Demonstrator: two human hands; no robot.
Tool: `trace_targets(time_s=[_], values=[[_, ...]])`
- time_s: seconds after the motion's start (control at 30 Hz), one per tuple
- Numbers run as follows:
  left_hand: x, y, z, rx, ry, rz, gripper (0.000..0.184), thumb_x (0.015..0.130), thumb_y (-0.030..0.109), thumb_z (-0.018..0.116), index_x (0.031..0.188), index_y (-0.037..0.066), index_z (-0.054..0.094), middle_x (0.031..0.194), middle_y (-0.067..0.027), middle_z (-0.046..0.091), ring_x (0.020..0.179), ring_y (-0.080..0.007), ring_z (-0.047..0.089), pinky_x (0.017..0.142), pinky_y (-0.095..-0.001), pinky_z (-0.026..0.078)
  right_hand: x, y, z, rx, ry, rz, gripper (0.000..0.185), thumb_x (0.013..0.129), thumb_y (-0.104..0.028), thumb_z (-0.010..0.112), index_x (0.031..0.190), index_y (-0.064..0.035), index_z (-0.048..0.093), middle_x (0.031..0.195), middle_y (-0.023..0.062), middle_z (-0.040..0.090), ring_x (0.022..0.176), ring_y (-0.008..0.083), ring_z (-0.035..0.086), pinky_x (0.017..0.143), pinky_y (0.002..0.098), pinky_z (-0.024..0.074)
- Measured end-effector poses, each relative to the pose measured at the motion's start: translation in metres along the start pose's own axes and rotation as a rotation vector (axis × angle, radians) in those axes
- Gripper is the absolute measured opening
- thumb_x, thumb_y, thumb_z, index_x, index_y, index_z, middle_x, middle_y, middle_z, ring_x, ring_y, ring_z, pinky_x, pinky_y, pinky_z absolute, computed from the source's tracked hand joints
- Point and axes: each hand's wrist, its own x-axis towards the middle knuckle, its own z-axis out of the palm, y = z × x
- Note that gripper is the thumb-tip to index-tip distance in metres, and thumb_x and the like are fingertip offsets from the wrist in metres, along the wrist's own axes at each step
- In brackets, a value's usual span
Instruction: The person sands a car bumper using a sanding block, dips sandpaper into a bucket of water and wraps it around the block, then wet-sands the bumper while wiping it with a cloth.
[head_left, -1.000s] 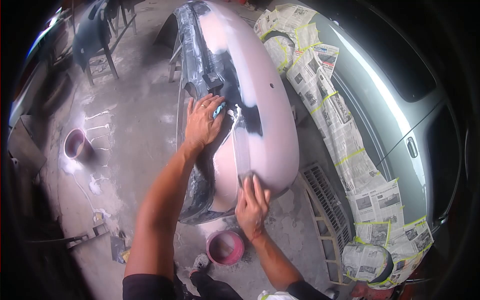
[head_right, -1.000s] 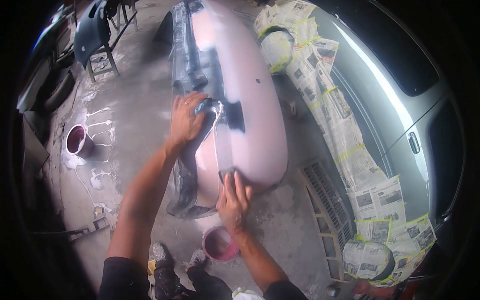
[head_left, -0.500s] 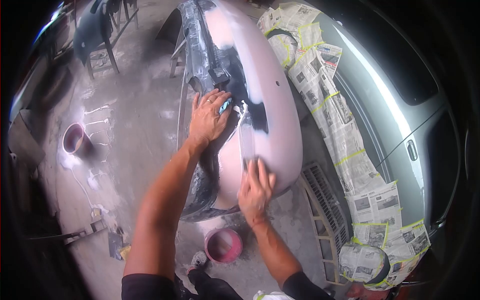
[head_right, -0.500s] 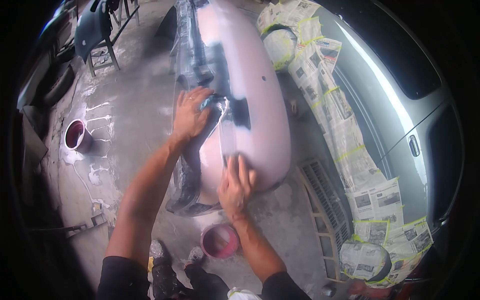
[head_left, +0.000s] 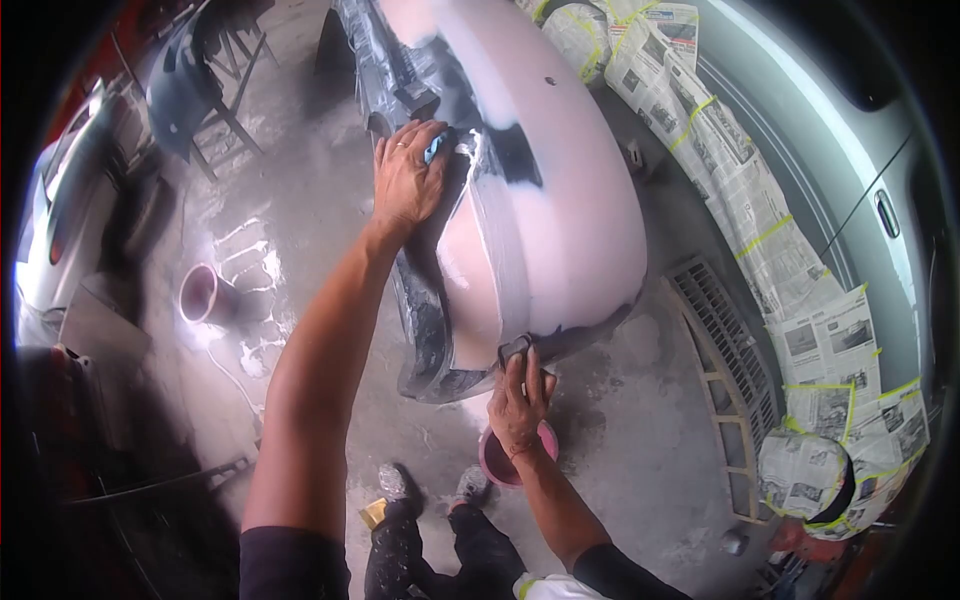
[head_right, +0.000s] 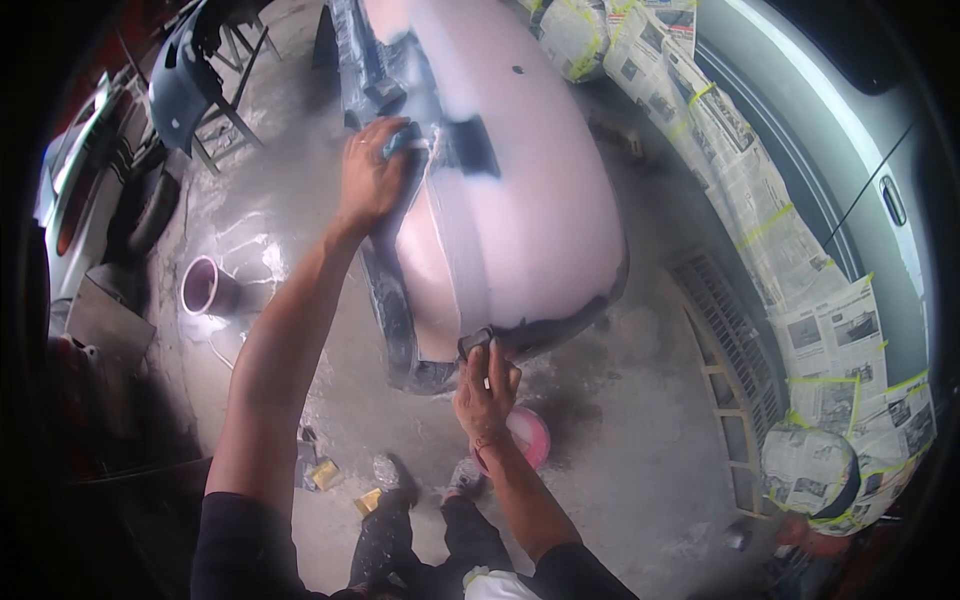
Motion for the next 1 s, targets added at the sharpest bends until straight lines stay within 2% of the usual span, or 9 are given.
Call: trace_targets(time_s=[0.1,0.17,0.27,0.3,0.37,0.47,0.5,0.7,1.0], values=[[0.014,0.008,-0.008,0.053,-0.179,0.047,0.039,0.097,0.028,0.058,0.133,0.014,0.059,0.140,-0.0116,0.058,0.135,-0.0336,0.050,0.113,-0.0552,0.036,-0.020,-0.002,-0.022,0.128,-0.049,0.112,0.048,0.084,-0.005,0.075,0.130,-0.0032,0.061,0.136,0.0209,0.058,0.089,0.0344,0.059,0.080,0.0414,0.0484],[0.029,0.037,-0.022,0.075,-0.298,-0.231,0.039,0.097,0.024,0.059,0.134,0.011,0.057,0.134,-0.0164,0.062,0.122,-0.0383,0.060,0.104,-0.0488,0.046,-0.042,0.004,-0.046,0.316,-0.279,0.218,0.046,0.083,-0.002,0.073,0.128,-0.0007,0.060,0.135,0.0191,0.060,0.111,0.0344,0.061,0.084,0.0424,0.0449],[0.040,0.100,-0.030,-0.055,-0.156,-0.147,0.040,0.096,0.013,0.060,0.135,0.005,0.056,0.127,-0.0219,0.064,0.111,-0.0400,0.065,0.095,-0.0439,0.052,-0.102,0.014,-0.079,0.241,-0.418,0.405,0.044,0.085,-0.006,0.071,0.128,-0.0022,0.061,0.132,0.0173,0.062,0.111,0.0337,0.062,0.088,0.0436,0.0460],[0.040,0.105,-0.018,-0.127,-0.188,-0.020,0.043,0.098,0.021,0.058,0.139,0.009,0.054,0.134,-0.0220,0.060,0.123,-0.0396,0.059,0.105,-0.0463,0.046,-0.130,0.020,-0.082,0.222,-0.449,0.470,0.043,0.086,-0.008,0.071,0.128,-0.0025,0.062,0.131,0.0171,0.063,0.110,0.0341,0.063,0.090,0.0443,0.0462],[0.013,0.111,0.015,0.361,-0.218,0.260,0.049,0.100,0.029,0.051,0.143,0.005,0.051,0.144,-0.0234,0.053,0.138,-0.0404,0.046,0.116,-0.0498,0.034,-0.179,0.031,-0.094,0.235,-0.465,0.562,0.044,0.088,-0.012,0.066,0.132,-0.0078,0.059,0.128,0.0164,0.063,0.099,0.0359,0.062,0.091,0.0463,0.0473],[-0.016,0.124,0.017,0.295,-0.202,0.108,0.056,0.102,0.032,0.045,0.144,-0.004,0.046,0.150,-0.0262,0.045,0.146,-0.0414,0.034,0.122,-0.0525,0.022,-0.215,0.041,-0.113,0.269,-0.514,0.679,0.039,0.087,-0.011,0.065,0.126,-0.0078,0.064,0.114,0.0140,0.069,0.094,0.0365,0.063,0.087,0.0452,0.0472],[-0.036,0.132,0.008,0.311,-0.217,0.178,0.057,0.101,0.028,0.044,0.141,-0.012,0.044,0.150,-0.0303,0.043,0.145,-0.0418,0.037,0.121,-0.0523,0.024,-0.223,0.045,-0.114,0.265,-0.511,0.649,0.038,0.087,-0.010,0.064,0.125,-0.0061,0.064,0.115,0.0136,0.069,0.091,0.0368,0.063,0.085,0.0443,0.0472],[-0.147,0.155,0.002,0.345,-0.261,0.389,0.052,0.100,0.015,0.047,0.144,-0.012,0.039,0.150,-0.0304,0.043,0.142,-0.0410,0.042,0.121,-0.0548,0.026,-0.203,0.055,-0.111,0.275,-0.595,0.651,0.039,0.088,-0.012,0.067,0.126,-0.0011,0.065,0.121,0.0162,0.067,0.104,0.0369,0.063,0.092,0.0430,0.0481],[-0.212,0.109,-0.010,0.338,-0.510,0.973,0.054,0.082,0.009,0.063,0.135,0.004,0.059,0.148,-0.0128,0.053,0.139,-0.0254,0.048,0.117,-0.0433,0.038,-0.237,0.080,-0.112,0.307,-0.463,0.824,0.038,0.088,-0.013,0.065,0.124,-0.0005,0.065,0.114,0.0202,0.069,0.097,0.0402,0.064,0.086,0.0469,0.0492]])
